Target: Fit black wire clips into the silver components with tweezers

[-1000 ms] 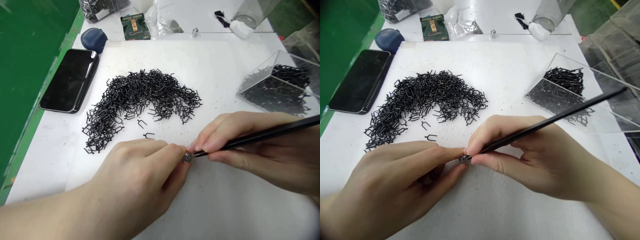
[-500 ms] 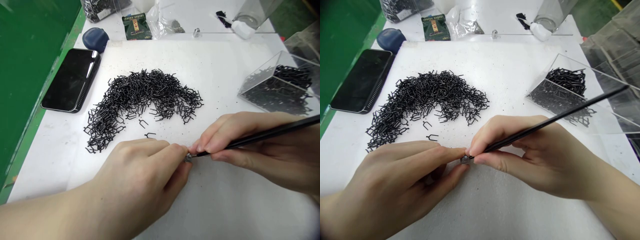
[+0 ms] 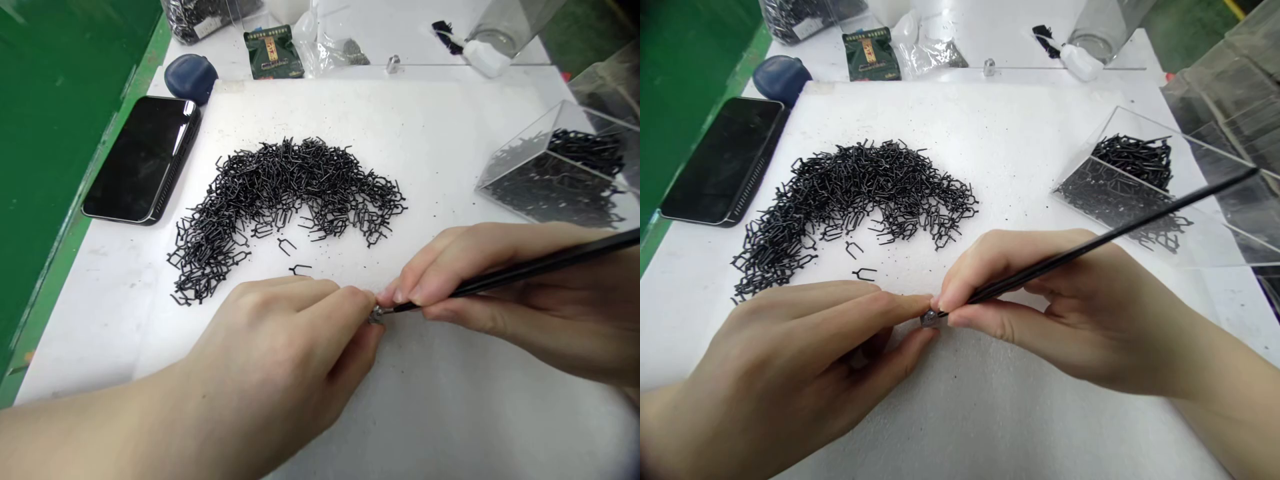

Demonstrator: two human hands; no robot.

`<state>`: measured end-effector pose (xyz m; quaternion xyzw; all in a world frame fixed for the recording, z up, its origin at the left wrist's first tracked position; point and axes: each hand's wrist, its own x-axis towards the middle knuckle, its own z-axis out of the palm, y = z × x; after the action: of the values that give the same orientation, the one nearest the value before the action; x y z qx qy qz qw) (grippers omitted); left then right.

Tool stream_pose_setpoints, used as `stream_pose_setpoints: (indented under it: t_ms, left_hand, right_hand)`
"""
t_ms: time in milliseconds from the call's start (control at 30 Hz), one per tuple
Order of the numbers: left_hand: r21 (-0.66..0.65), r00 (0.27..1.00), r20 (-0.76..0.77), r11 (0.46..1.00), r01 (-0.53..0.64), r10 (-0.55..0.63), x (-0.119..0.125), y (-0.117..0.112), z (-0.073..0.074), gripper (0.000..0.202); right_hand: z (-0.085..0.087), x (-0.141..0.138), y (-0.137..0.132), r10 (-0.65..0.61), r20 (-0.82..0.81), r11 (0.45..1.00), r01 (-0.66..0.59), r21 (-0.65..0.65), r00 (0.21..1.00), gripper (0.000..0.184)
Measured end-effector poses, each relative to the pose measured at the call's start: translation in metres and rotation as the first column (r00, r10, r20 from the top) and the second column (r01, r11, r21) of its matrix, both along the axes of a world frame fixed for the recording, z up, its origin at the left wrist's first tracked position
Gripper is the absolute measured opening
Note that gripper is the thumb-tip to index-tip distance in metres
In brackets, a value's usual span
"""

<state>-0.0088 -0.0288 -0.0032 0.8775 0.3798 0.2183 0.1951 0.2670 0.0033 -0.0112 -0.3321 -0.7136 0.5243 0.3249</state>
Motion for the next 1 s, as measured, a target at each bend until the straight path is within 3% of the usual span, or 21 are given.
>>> stream_pose_setpoints:
  t_ms: [233, 433, 600, 1000]
  left_hand:
    - [0.023, 0.999, 0.033, 1.000, -0.006, 0.006, -0.0087, -0.0011, 0.0029, 0.030]
    - [-0.011, 1.000, 0.016, 1.000, 0.009, -0.009, -0.0033, 0.0005, 0.0002, 0.026]
    - [0.021, 0.998, 0.056, 1.000, -0.002, 0.001, -0.0025, 0.0016, 0.0020, 0.028]
    - [0.006, 0.999, 0.037, 1.000, 0.013, -0.013, -0.0010, 0.0020, -0.0036, 0.029]
  right_hand:
    - [-0.0007, -0.0005, 0.0018, 0.039, -0.006, 0.999, -0.039, 0.003, 0.999, 0.036]
    - [-0.0015, 0.0020, -0.0030, -0.033, 0.023, 0.999, 0.033, -0.018, 0.999, 0.028]
    - [-0.0024, 0.0019, 0.0010, 0.029, -0.004, 1.000, -0.029, -0.001, 1.000, 0.042]
    - [-0.0043, 0.0040, 0.0000, 0.012, 0.003, 1.000, -0.012, 0.027, 1.000, 0.035]
